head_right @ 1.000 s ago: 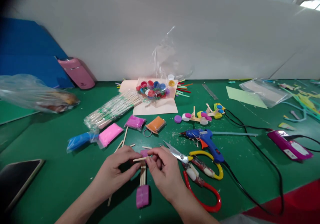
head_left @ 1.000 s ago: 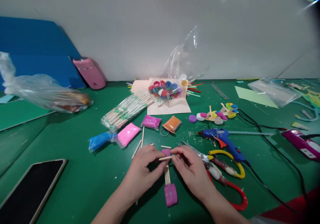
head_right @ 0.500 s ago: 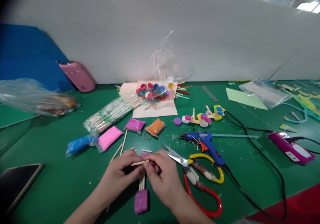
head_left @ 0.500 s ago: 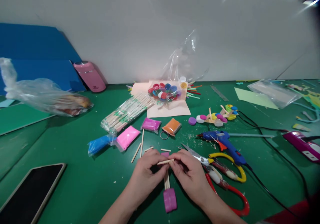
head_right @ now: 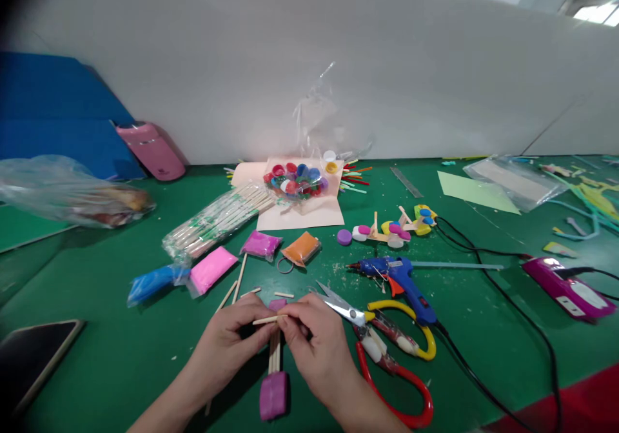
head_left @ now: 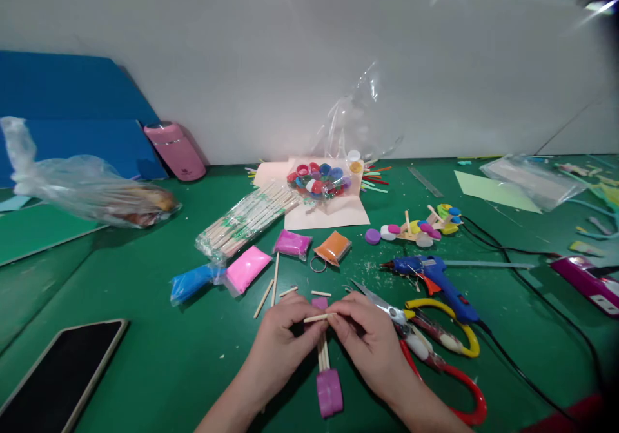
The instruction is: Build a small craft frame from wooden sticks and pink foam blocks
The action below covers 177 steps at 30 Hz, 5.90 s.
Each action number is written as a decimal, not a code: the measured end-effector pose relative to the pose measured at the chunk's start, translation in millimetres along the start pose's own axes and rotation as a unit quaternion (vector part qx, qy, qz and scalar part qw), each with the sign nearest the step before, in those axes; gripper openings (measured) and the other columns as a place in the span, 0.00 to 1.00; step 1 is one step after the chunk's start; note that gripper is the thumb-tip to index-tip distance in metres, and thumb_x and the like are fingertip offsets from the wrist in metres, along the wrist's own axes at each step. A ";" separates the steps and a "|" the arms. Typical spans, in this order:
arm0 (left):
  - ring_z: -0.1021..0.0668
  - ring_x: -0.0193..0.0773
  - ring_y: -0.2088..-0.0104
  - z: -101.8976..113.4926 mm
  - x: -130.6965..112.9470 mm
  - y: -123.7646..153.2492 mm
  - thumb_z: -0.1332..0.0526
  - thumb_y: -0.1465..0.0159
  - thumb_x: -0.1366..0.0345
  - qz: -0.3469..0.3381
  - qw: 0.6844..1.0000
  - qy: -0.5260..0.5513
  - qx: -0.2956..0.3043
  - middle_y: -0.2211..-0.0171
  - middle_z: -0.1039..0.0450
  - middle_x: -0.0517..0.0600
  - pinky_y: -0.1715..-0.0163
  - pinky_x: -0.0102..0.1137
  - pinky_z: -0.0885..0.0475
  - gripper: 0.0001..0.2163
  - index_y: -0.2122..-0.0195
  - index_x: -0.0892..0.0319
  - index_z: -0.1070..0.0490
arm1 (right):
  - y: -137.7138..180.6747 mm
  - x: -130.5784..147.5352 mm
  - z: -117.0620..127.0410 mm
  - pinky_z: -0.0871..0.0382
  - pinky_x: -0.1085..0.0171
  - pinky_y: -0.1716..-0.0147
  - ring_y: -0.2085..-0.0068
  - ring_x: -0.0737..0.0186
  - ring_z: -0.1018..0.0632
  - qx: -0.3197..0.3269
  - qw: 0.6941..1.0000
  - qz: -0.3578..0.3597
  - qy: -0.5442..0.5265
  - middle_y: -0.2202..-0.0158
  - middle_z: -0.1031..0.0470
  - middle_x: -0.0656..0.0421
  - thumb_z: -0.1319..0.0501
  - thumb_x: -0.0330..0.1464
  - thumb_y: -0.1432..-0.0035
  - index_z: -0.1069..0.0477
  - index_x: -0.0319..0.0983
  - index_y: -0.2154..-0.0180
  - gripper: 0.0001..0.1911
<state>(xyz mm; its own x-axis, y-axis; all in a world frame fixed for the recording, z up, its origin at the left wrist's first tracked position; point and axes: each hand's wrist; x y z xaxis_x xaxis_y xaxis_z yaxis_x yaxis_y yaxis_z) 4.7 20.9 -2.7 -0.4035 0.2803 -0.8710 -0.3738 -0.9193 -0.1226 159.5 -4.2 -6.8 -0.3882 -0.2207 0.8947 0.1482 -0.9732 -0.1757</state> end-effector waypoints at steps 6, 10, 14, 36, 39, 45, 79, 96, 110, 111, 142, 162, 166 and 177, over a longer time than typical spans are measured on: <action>0.30 0.34 0.75 -0.1 2.3 1.0 0.41 0.45 0.69 0.007 1.000 0.003 0.008 0.80 0.32 0.47 0.68 0.30 0.36 0.06 0.75 0.59 0.24 | 0.3 1.1 1.3 0.38 0.67 0.71 0.70 0.65 0.30 0.006 1.000 0.002 0.004 0.72 0.32 0.58 0.46 0.30 0.42 0.28 0.37 0.69 0.09; 0.30 0.35 0.75 0.4 1.1 0.0 0.41 0.44 0.70 -0.002 1.000 0.008 0.011 0.81 0.32 0.47 0.70 0.29 0.36 0.07 0.75 0.59 0.24 | -0.1 0.7 1.6 0.38 0.67 0.71 0.70 0.65 0.30 0.006 1.000 0.005 0.005 0.72 0.32 0.58 0.46 0.30 0.42 0.28 0.38 0.69 0.09; 0.30 0.35 0.75 0.9 -1.3 -0.8 0.41 0.44 0.70 0.000 1.000 0.004 0.011 0.81 0.31 0.47 0.69 0.29 0.36 0.07 0.75 0.59 0.24 | 0.8 0.3 0.7 0.38 0.67 0.72 0.70 0.65 0.30 0.004 1.000 0.004 0.008 0.72 0.32 0.58 0.46 0.30 0.42 0.29 0.38 0.70 0.09; 0.28 0.38 0.72 16.9 -2.8 3.2 0.45 0.41 0.65 0.045 0.996 0.065 0.047 0.75 0.30 0.54 0.72 0.30 0.34 0.11 0.71 0.64 0.25 | 1.1 -1.9 -4.3 0.38 0.69 0.76 0.73 0.65 0.30 -0.017 1.000 -0.004 -0.011 0.72 0.31 0.58 0.46 0.32 0.44 0.28 0.39 0.65 0.08; 0.29 0.38 0.73 16.0 -0.5 3.6 0.45 0.41 0.64 0.037 0.996 0.069 0.050 0.75 0.30 0.53 0.72 0.30 0.34 0.11 0.70 0.64 0.25 | 1.2 -2.6 -5.1 0.36 0.68 0.73 0.70 0.64 0.29 -0.010 1.000 0.001 -0.014 0.72 0.31 0.58 0.46 0.31 0.43 0.28 0.39 0.65 0.09; 0.28 0.39 0.71 13.8 -1.3 2.8 0.44 0.41 0.64 0.050 0.992 0.104 0.059 0.73 0.29 0.54 0.71 0.30 0.33 0.10 0.68 0.62 0.25 | 3.1 -4.3 -6.5 0.35 0.69 0.76 0.73 0.65 0.29 -0.006 1.000 0.009 -0.025 0.73 0.31 0.59 0.46 0.32 0.44 0.29 0.40 0.61 0.10; 0.30 0.35 0.74 13.9 0.3 3.1 0.44 0.41 0.67 0.023 0.995 0.090 0.029 0.78 0.30 0.49 0.73 0.27 0.34 0.09 0.72 0.61 0.25 | 1.4 0.2 -1.5 0.34 0.66 0.70 0.70 0.63 0.29 0.014 1.000 -0.001 0.004 0.71 0.30 0.57 0.47 0.31 0.42 0.28 0.39 0.64 0.10; 0.29 0.36 0.73 13.4 -0.7 2.6 0.43 0.43 0.67 0.028 0.995 0.098 0.018 0.77 0.29 0.50 0.74 0.27 0.33 0.08 0.72 0.61 0.24 | 2.0 1.0 -0.6 0.34 0.65 0.69 0.68 0.63 0.29 0.007 1.000 0.016 0.003 0.70 0.30 0.57 0.47 0.31 0.42 0.27 0.40 0.62 0.11; 0.30 0.33 0.73 24.8 -2.5 14.7 0.43 0.43 0.66 0.071 0.973 0.100 -0.194 0.73 0.30 0.47 0.74 0.26 0.35 0.06 0.72 0.60 0.27 | 7.1 -1.0 3.7 0.34 0.68 0.73 0.71 0.66 0.30 -0.089 0.994 -0.018 -0.061 0.69 0.32 0.59 0.47 0.33 0.42 0.33 0.38 0.57 0.12; 0.30 0.33 0.73 26.0 -4.7 19.0 0.43 0.43 0.66 0.064 0.971 0.086 -0.214 0.73 0.31 0.47 0.74 0.25 0.36 0.06 0.72 0.59 0.29 | 7.3 -0.5 4.6 0.33 0.69 0.73 0.70 0.66 0.29 -0.103 0.992 -0.018 -0.067 0.69 0.31 0.58 0.47 0.33 0.42 0.33 0.38 0.58 0.11; 0.28 0.45 0.64 50.9 -2.3 1.4 0.51 0.41 0.67 0.053 0.844 -0.533 0.032 0.69 0.28 0.53 0.69 0.34 0.40 0.11 0.72 0.59 0.29 | 44.8 4.1 35.8 0.32 0.75 0.81 0.77 0.69 0.27 -0.216 0.976 -0.025 0.013 0.74 0.28 0.61 0.44 0.33 0.45 0.31 0.43 0.63 0.06; 0.25 0.44 0.73 53.6 6.5 0.0 0.50 0.46 0.69 0.145 0.832 -0.535 0.011 0.75 0.27 0.55 0.77 0.31 0.41 0.08 0.76 0.61 0.33 | 58.2 -3.8 27.6 0.33 0.73 0.81 0.75 0.67 0.28 -0.165 0.985 -0.046 0.018 0.70 0.28 0.58 0.45 0.33 0.44 0.32 0.41 0.62 0.07; 0.28 0.38 0.75 53.7 -8.2 19.1 0.50 0.44 0.66 0.146 0.882 -0.443 -0.071 0.77 0.31 0.48 0.76 0.29 0.39 0.06 0.76 0.59 0.36 | 57.6 -5.5 28.4 0.33 0.72 0.81 0.74 0.66 0.28 -0.161 0.985 -0.055 0.020 0.70 0.28 0.57 0.45 0.33 0.44 0.32 0.39 0.62 0.08; 0.38 0.28 0.81 11.2 -30.9 40.7 0.44 0.48 0.68 0.163 0.965 0.204 -0.031 0.83 0.42 0.42 0.82 0.23 0.42 0.04 0.78 0.60 0.39 | 35.9 26.8 9.2 0.34 0.70 0.76 0.70 0.65 0.28 -0.043 0.999 -0.018 -0.028 0.69 0.29 0.59 0.46 0.32 0.43 0.32 0.42 0.60 0.09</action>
<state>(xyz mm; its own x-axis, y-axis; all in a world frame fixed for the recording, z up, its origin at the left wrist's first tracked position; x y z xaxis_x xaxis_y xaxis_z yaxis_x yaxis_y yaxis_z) -7.4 -22.1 24.6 -0.1238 -0.1473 -0.9813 -0.2273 -0.9584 0.1725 162.8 -44.5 14.6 -0.3395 -0.1847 0.9223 0.0564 -0.9828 -0.1760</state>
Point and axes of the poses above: each hand's wrist, its own y-axis away from the middle knuckle, its own z-axis out of the back of the hand, x = y × z
